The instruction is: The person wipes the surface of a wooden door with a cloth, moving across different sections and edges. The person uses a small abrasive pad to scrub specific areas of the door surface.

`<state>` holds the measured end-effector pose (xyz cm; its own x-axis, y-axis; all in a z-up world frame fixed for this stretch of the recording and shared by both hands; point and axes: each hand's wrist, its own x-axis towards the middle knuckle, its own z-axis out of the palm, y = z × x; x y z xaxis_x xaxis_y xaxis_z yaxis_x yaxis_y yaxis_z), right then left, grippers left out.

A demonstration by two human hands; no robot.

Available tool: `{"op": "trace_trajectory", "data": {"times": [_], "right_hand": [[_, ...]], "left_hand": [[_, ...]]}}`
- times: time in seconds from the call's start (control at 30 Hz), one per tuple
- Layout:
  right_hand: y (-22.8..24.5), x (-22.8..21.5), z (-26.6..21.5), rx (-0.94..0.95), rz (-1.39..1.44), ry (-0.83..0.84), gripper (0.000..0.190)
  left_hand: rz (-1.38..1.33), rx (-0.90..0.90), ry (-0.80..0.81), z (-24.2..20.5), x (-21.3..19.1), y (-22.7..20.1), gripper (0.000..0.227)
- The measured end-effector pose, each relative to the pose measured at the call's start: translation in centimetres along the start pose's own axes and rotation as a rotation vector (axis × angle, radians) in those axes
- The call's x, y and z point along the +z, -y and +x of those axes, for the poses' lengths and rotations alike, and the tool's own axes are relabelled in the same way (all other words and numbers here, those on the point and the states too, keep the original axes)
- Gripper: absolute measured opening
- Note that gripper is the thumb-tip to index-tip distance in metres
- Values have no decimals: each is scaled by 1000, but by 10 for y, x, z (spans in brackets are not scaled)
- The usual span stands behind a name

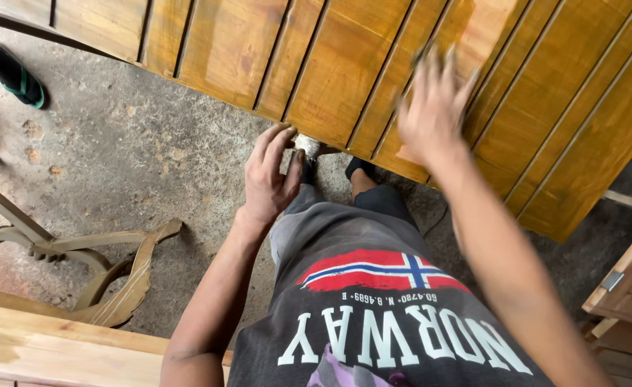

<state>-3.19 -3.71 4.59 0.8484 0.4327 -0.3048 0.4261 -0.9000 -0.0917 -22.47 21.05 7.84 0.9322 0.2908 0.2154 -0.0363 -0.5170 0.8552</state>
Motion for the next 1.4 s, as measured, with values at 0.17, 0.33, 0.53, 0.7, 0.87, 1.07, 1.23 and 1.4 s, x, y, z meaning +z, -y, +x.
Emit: {"op": "trace_trajectory", "data": {"times": [0.17,0.33,0.53,0.7,0.87,1.07,1.23,1.4], "right_hand": [[39,-9,-11,-22,-347,-53,81],[41,22,-97,-198,-258,-175,42],[4,33,-79,-414,-97,-431,19],[-4,49,-117,-200,-30,-491,5],[-44,41,-115,-171,55,-507,20],[-20,56,-128,-161,34,-240,63],[-16,43,-83,-20,-11,-51,85],[-69,-26,67,103,-76,128,78]], "left_hand": [[-16,31,-22,-5,-2,-12,40],[-60,12,-37,-24,-6,-2,41],[-15,30,-26,-36,-20,24,42],[-85,-43,10,-27,-25,34,39],[-115,8,10,-15,-22,25,39],[-132,5,80,-6,-5,17,38],[-141,-50,91,-5,3,15,36],[-158,-166,69,-13,5,14,36]]}}
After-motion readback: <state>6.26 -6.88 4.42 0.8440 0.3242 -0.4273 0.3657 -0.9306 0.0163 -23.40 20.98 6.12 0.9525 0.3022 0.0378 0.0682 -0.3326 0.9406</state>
